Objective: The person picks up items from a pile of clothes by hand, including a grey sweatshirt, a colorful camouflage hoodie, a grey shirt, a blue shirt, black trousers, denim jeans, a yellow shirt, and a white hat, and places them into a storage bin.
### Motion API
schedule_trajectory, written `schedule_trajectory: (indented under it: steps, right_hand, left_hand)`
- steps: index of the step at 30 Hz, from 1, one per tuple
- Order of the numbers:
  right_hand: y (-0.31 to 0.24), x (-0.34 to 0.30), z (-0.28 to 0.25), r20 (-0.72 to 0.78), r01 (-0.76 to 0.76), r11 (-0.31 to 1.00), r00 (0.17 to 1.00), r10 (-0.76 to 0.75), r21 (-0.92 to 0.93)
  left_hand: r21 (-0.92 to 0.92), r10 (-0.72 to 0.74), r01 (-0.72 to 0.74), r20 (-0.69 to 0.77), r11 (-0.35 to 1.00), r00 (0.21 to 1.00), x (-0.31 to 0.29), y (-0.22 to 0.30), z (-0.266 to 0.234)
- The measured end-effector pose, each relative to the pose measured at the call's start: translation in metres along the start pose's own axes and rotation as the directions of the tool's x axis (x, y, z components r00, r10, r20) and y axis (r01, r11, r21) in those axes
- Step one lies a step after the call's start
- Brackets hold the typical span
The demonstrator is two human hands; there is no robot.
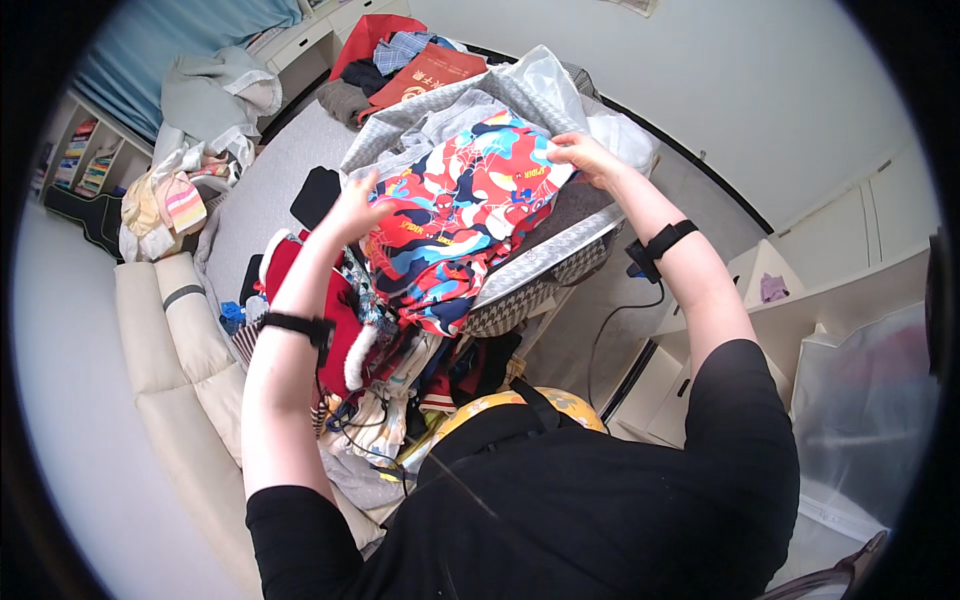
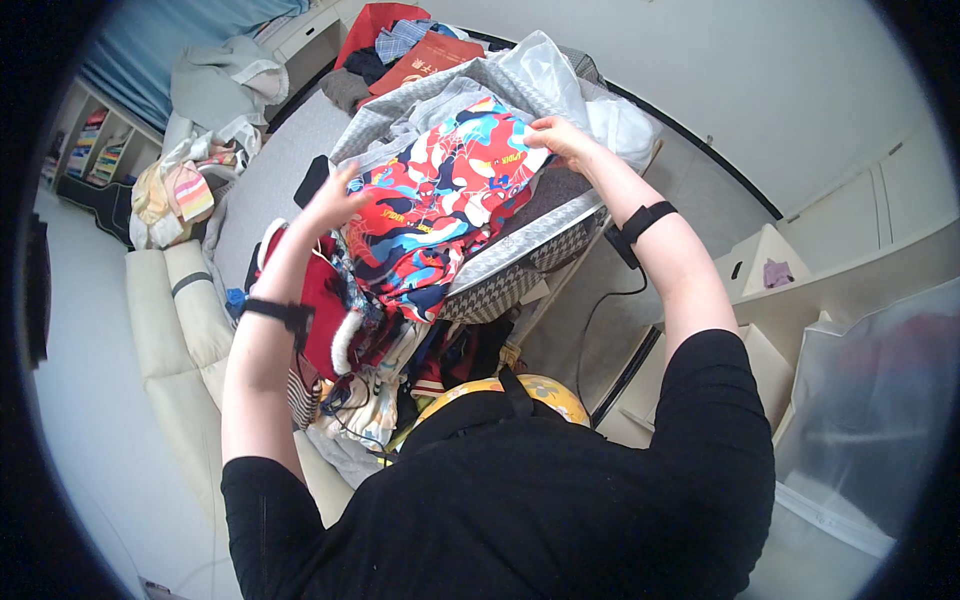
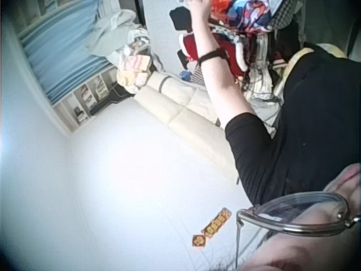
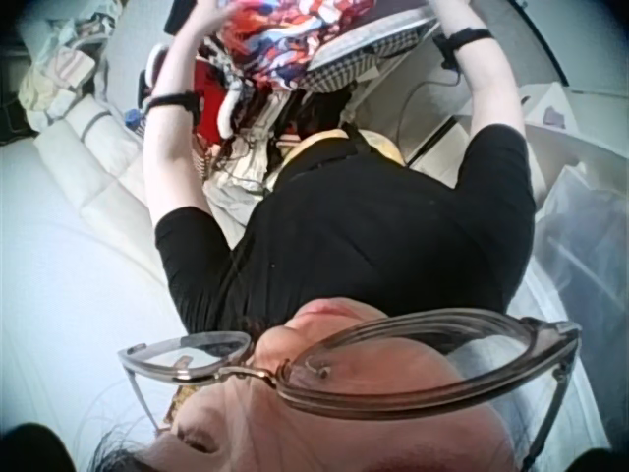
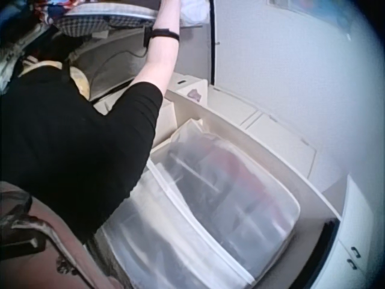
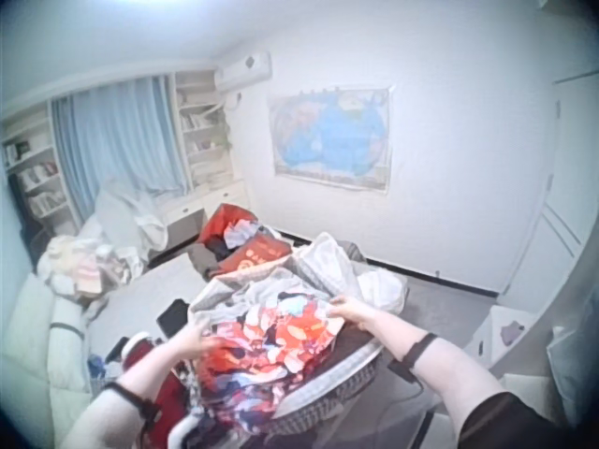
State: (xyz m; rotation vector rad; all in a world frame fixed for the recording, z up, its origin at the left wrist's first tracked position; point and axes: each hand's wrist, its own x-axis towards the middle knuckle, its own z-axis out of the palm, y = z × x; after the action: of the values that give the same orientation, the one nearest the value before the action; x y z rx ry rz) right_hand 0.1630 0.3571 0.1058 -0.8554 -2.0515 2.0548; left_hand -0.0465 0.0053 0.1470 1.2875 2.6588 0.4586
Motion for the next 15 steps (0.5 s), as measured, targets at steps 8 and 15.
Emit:
schedule_trajectory:
  steps: [8, 15]
  right_hand:
    - [-0.027, 0.009, 0.009, 0.056, -0.058, 0.996, 0.996, 0.062, -0.068]
    - [-0.049, 0.023, 0.015, -0.097, 0.347, 0.911, 0.922, -0.375, -0.225]
  left_hand:
    - [0.320, 0.125, -0.203, 0.248, 0.925, 0.961, -0.111, 0.033, 0.038]
    - [-0.157, -0.187, 0.149, -0.262, 0.976, 0.947, -0.099, -0.005, 0.024]
